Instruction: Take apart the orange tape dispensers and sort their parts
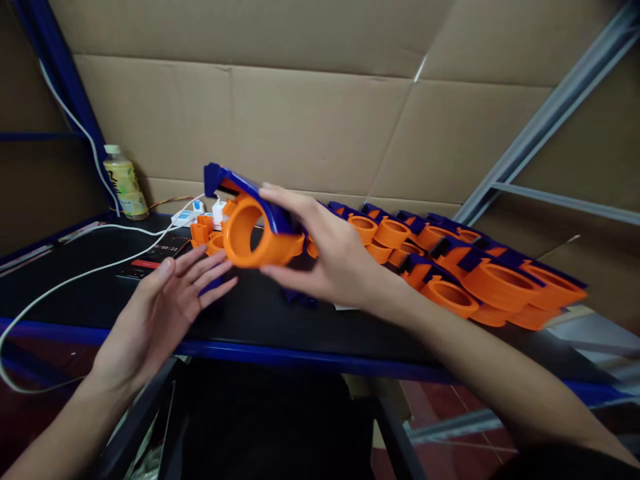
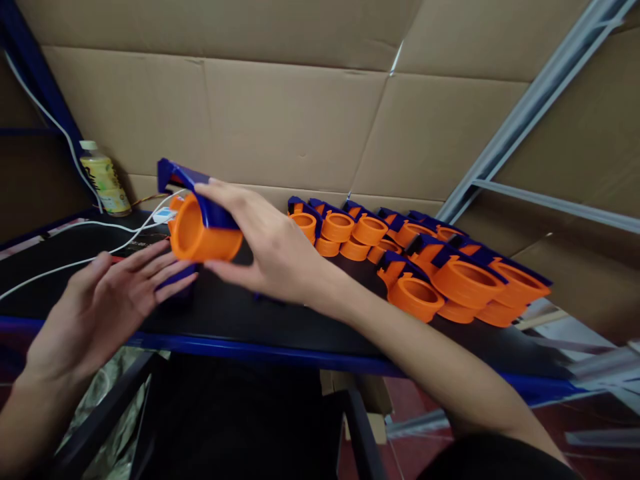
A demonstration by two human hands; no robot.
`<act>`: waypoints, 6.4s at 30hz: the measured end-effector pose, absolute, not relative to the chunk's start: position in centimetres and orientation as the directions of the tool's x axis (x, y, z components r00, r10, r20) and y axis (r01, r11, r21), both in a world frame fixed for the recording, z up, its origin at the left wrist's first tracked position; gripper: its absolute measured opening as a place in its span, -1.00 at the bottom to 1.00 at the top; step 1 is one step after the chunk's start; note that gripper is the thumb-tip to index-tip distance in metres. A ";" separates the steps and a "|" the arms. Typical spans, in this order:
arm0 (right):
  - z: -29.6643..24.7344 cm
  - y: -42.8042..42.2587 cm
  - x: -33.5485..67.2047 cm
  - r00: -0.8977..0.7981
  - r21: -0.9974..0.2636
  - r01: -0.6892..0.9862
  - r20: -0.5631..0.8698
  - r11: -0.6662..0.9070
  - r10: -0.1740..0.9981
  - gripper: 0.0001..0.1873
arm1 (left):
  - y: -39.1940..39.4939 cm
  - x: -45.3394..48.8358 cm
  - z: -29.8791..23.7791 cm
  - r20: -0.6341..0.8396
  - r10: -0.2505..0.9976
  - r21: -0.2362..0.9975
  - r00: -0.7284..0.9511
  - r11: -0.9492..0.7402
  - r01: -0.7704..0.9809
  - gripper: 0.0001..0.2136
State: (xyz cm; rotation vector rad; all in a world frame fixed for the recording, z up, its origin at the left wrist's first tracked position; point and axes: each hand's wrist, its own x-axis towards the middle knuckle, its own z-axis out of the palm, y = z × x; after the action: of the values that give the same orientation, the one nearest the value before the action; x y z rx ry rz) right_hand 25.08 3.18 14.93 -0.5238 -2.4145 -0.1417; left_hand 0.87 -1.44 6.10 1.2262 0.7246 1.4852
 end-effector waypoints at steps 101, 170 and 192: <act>6.4 12.2 13.0 -0.597 -0.396 0.662 0.237 0.637 0.767 -0.84 | -3.9 6.4 0.7 0.038 0.675 0.825 0.737 0.395 -0.404 -0.51; 10.3 4.0 35.4 -0.529 -0.499 0.607 0.326 0.618 0.783 -0.71 | 1.6 8.4 2.3 -0.045 0.914 0.958 0.403 0.153 -0.242 -0.61; 5.4 3.8 40.0 -0.568 -0.344 0.690 0.289 0.637 0.771 -0.72 | 1.2 8.3 2.5 -0.017 0.917 0.964 0.399 0.121 -0.238 -0.62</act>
State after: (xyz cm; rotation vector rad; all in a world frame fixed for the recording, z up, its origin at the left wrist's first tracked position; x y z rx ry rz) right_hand 39.96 3.83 5.41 -1.1535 -2.4477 0.2695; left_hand 8.33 1.21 2.48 1.1342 0.7614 0.9739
